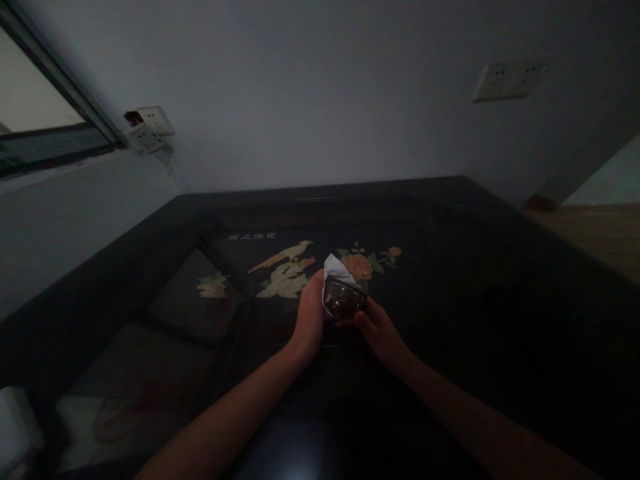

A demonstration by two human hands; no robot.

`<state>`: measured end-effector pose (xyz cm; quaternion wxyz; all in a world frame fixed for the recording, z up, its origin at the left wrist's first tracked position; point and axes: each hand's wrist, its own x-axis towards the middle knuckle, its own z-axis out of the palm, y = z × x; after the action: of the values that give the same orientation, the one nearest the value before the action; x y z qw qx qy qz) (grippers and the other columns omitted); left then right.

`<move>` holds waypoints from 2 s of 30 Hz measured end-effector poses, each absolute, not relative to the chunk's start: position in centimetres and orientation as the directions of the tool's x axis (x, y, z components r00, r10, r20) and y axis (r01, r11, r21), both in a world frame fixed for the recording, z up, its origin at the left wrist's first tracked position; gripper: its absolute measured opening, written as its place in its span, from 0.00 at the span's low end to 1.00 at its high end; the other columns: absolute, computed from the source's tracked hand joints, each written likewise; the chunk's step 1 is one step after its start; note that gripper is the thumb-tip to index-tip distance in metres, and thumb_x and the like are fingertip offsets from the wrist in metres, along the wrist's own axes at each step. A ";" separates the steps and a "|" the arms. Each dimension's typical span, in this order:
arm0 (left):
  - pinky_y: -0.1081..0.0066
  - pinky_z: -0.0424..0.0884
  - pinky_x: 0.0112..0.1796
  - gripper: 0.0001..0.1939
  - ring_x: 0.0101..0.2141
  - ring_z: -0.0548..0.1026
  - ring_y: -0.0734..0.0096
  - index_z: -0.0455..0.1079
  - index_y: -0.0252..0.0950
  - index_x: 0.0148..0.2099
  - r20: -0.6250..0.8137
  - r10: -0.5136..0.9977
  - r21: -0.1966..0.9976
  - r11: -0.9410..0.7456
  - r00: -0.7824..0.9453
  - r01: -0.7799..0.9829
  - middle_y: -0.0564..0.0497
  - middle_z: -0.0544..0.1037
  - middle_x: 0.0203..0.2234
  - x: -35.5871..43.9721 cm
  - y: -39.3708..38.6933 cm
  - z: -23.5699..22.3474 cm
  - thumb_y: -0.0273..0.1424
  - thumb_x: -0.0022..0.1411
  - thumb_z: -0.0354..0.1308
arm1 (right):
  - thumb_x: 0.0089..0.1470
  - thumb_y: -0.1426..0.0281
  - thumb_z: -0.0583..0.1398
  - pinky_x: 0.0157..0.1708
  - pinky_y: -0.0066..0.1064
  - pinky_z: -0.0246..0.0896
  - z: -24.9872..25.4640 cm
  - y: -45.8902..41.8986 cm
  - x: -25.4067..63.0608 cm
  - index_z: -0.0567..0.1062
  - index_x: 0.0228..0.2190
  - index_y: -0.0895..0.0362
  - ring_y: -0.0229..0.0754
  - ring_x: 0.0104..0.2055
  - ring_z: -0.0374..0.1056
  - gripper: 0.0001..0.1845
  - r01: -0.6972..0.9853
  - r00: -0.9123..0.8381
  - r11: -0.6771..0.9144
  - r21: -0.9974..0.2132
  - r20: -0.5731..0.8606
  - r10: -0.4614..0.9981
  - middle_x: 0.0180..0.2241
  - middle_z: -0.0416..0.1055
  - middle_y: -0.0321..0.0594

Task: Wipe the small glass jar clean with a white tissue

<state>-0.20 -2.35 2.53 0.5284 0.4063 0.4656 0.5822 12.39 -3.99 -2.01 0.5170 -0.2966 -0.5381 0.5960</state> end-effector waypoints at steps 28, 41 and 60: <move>0.73 0.66 0.30 0.17 0.27 0.69 0.72 0.69 0.34 0.34 -0.139 0.989 0.942 0.115 -0.054 -0.316 0.53 0.73 0.25 -0.4 -1.2 1.8 0.44 0.55 0.55 | 0.50 0.52 0.61 0.37 0.40 0.72 -1.7 -4.0 12.4 0.69 0.49 0.54 0.45 0.39 0.71 0.28 -0.235 -0.258 0.093 -0.968 0.154 0.954 0.44 0.71 0.44; 0.65 0.67 0.45 0.18 0.43 0.72 0.66 0.67 0.34 0.49 0.542 0.832 0.762 -0.545 0.116 0.351 0.43 0.74 0.43 -1.0 -3.5 2.9 0.33 0.68 0.39 | 0.48 0.48 0.60 0.43 0.40 0.66 -1.7 -4.1 12.6 0.70 0.46 0.56 0.47 0.40 0.70 0.31 -0.196 -0.242 0.126 -0.972 0.173 0.955 0.40 0.74 0.43; 0.73 0.67 0.30 0.15 0.26 0.71 0.72 0.70 0.33 0.34 -0.058 0.997 0.958 0.042 -0.048 -0.283 0.52 0.74 0.25 -0.7 -1.3 1.9 0.41 0.57 0.53 | 0.48 0.53 0.63 0.39 0.39 0.70 -2.1 -4.0 12.5 0.69 0.48 0.55 0.46 0.41 0.72 0.29 -0.255 -0.253 0.062 -0.965 0.129 0.959 0.44 0.72 0.45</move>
<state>-0.67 -1.35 1.85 0.5644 0.3966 0.4500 0.5672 12.48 -3.98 -2.09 0.5095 -0.3377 -0.5210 0.5957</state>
